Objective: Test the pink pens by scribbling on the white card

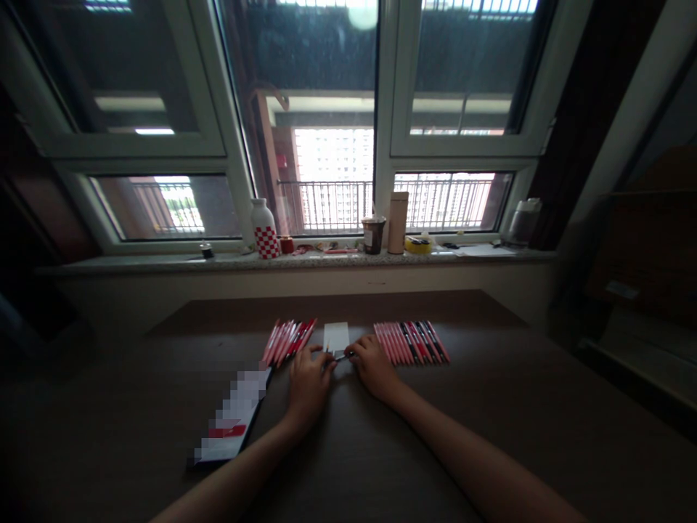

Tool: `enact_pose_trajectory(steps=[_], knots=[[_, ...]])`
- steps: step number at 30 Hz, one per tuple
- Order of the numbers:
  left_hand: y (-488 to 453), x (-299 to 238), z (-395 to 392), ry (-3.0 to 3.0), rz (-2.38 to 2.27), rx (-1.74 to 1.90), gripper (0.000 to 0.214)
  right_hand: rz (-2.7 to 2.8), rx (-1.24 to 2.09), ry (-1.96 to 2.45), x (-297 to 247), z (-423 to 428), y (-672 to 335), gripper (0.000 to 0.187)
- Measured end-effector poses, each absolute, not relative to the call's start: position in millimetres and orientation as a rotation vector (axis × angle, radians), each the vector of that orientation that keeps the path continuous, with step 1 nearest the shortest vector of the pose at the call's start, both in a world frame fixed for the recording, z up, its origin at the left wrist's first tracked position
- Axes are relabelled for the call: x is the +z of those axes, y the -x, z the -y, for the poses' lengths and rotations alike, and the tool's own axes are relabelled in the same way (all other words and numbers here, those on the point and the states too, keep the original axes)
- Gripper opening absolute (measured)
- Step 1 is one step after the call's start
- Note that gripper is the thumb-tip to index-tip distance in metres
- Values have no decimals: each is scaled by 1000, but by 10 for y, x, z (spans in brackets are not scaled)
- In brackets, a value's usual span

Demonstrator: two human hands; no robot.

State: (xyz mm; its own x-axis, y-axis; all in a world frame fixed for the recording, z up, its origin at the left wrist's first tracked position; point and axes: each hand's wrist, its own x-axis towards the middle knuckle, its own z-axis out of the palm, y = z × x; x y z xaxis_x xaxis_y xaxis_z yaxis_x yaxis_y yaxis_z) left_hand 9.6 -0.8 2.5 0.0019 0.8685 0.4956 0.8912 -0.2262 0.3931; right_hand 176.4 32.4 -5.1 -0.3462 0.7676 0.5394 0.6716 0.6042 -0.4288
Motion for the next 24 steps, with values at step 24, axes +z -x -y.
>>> enact_pose_trajectory(steps=[24], knots=[[-103, 59, 31, 2211, 1965, -1019, 15, 1960, 286, 1071, -79, -380, -1797, 15]])
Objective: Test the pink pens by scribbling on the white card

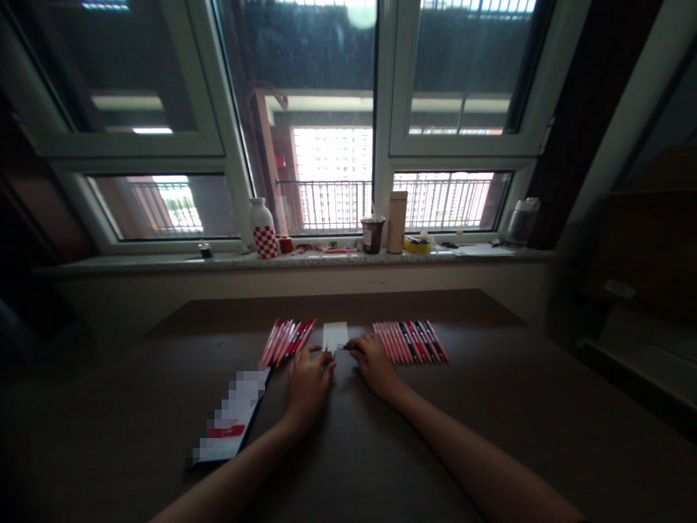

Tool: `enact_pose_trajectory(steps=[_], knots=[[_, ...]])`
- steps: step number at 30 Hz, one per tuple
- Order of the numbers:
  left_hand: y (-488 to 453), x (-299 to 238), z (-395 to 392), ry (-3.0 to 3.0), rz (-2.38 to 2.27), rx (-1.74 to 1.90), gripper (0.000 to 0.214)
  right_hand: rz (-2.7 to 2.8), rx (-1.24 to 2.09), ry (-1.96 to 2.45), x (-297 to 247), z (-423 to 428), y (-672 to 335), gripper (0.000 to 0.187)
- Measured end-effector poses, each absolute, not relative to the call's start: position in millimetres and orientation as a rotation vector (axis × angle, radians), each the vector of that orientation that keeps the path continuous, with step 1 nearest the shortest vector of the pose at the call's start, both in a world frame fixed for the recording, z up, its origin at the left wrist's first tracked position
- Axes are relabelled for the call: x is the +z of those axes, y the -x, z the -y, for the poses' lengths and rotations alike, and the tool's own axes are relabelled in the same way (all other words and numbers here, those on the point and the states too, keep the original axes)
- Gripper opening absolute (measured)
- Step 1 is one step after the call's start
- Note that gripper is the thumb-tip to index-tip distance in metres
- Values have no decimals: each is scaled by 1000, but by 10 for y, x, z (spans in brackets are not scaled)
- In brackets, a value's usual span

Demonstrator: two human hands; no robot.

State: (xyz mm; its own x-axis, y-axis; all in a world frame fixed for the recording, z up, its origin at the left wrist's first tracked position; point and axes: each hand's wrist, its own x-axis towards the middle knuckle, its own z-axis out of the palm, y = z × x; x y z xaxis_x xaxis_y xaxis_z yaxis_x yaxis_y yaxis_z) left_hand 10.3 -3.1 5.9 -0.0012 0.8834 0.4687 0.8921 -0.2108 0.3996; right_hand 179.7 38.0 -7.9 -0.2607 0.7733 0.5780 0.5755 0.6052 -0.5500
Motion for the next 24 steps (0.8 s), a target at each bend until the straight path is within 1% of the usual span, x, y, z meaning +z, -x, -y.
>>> enact_pose_trajectory(steps=[19, 24], knots=[[-96, 58, 41, 2210, 1966, -982, 14, 1640, 533, 1065, -133, -423, -1811, 21], [-96, 42, 44, 2204, 1957, -986, 15, 1632, 537, 1071, -145, -432, -1815, 20]])
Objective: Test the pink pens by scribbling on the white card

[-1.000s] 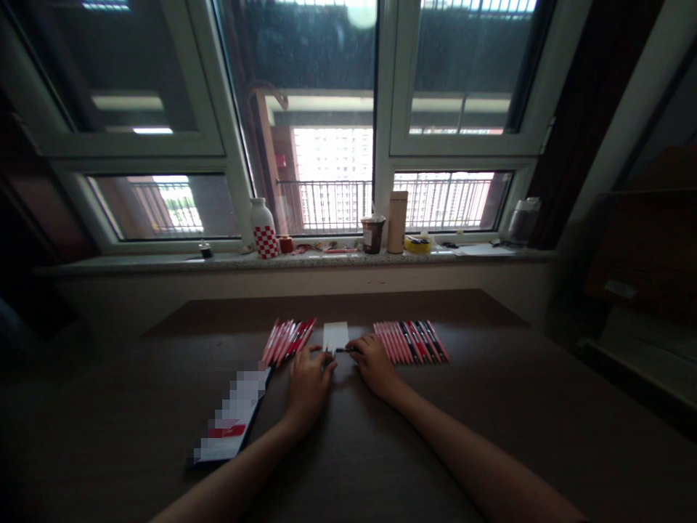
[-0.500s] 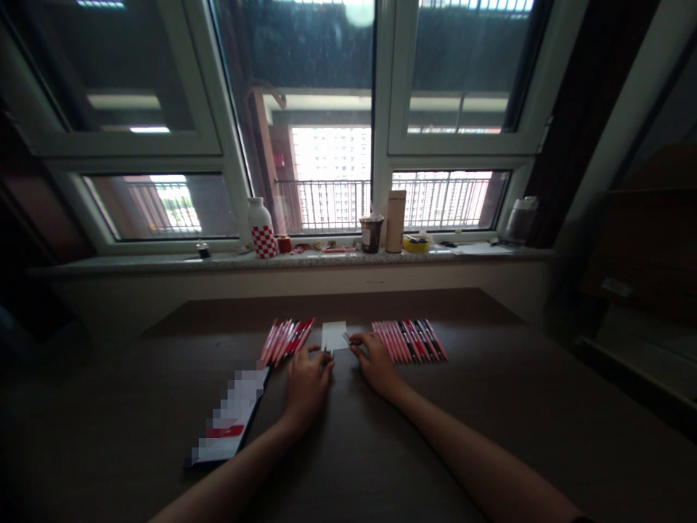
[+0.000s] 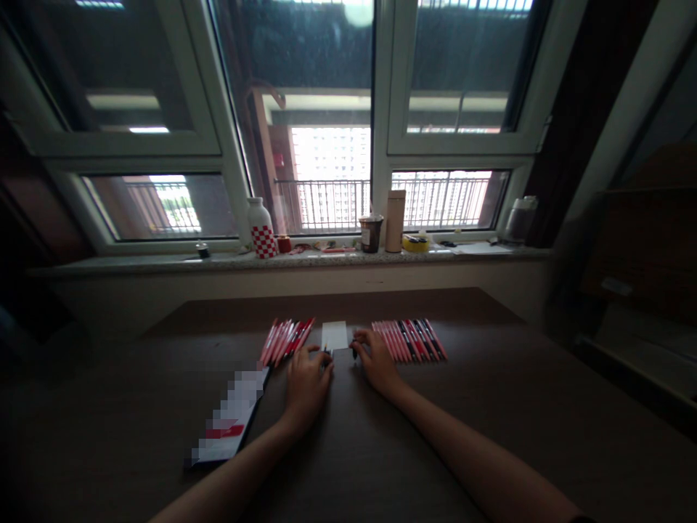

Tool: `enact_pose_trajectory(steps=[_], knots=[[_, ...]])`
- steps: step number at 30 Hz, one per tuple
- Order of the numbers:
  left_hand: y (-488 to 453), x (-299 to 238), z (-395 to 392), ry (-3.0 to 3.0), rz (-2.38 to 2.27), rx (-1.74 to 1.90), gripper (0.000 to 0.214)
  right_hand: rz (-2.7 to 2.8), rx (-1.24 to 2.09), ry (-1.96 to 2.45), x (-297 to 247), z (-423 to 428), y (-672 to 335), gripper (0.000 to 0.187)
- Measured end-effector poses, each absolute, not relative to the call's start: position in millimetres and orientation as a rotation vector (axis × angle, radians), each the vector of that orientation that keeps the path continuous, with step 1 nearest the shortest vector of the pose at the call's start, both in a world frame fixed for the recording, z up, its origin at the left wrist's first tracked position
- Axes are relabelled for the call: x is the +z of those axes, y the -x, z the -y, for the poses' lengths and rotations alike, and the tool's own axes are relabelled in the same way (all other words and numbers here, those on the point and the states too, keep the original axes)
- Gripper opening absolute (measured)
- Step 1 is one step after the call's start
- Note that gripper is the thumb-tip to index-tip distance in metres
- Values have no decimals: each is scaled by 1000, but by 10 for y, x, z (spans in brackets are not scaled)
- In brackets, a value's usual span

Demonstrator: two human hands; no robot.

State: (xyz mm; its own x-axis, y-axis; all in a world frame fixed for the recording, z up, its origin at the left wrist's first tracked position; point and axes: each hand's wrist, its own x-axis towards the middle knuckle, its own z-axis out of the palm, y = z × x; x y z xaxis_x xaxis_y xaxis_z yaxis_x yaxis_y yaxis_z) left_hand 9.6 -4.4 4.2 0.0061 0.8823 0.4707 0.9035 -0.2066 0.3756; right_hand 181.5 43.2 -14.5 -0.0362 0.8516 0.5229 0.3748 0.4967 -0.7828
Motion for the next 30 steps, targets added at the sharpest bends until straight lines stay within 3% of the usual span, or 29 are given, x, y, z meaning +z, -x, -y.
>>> enact_pose_trajectory(steps=[16, 30], knots=[[-92, 47, 41, 2203, 1976, -941, 16, 1929, 165, 1172, -57, -356, -1806, 15], [-103, 28, 26, 2243, 1932, -999, 15, 1935, 121, 1238, -82, -365, -1807, 17]])
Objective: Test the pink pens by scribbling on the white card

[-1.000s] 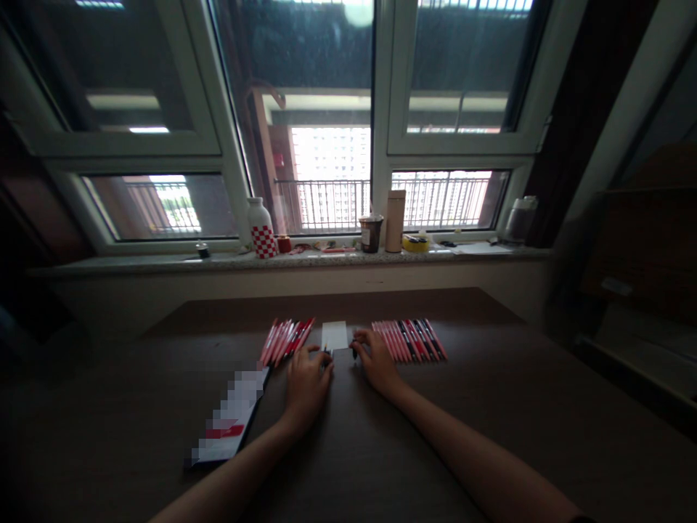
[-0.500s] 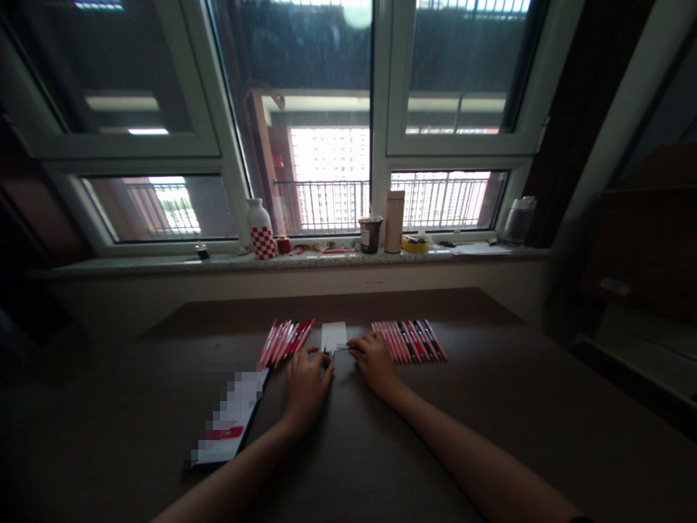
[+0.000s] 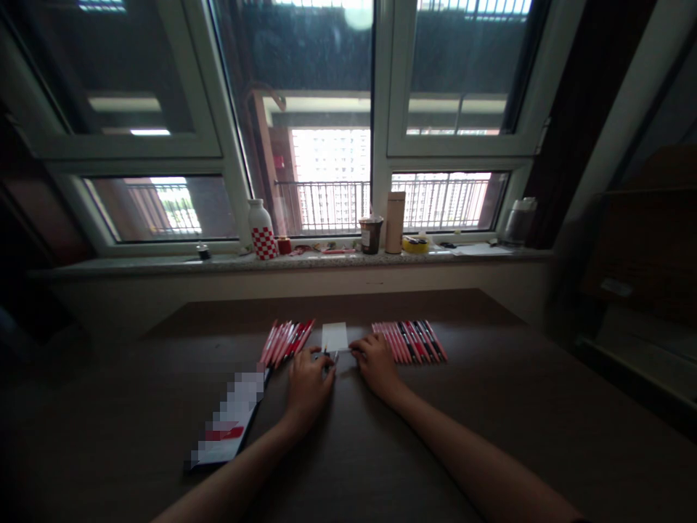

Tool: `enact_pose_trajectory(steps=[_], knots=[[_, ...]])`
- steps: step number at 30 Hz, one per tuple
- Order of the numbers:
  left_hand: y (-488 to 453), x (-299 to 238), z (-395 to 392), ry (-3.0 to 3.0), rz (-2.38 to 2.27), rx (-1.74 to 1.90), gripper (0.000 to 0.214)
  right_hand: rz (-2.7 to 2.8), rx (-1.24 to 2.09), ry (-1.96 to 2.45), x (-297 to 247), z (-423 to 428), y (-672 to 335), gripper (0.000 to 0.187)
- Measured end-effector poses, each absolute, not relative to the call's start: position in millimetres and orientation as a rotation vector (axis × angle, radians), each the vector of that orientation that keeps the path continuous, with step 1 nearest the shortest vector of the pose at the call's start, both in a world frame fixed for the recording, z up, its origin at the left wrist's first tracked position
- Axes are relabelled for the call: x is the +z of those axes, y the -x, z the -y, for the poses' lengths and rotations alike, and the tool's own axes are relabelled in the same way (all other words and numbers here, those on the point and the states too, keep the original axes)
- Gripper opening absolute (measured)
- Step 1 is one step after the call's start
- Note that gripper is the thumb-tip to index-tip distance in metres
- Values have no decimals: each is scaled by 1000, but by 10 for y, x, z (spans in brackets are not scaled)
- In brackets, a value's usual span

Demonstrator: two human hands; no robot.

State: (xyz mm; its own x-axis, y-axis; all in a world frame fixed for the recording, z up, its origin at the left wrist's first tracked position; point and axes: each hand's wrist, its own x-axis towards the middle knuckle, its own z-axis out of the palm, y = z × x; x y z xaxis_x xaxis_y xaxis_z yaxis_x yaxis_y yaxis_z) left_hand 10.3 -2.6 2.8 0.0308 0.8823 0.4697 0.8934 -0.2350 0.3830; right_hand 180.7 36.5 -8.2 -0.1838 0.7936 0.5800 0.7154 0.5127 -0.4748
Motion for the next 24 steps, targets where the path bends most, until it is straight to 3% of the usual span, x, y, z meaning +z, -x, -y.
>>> enact_pose_trajectory(steps=[8, 24], knots=[[-109, 23, 22, 2252, 1910, -946, 24, 1915, 136, 1254, -104, -384, -1814, 17], [-120, 29, 27, 2255, 1862, -910, 11, 1890, 146, 1269, -111, -391, -1811, 16]])
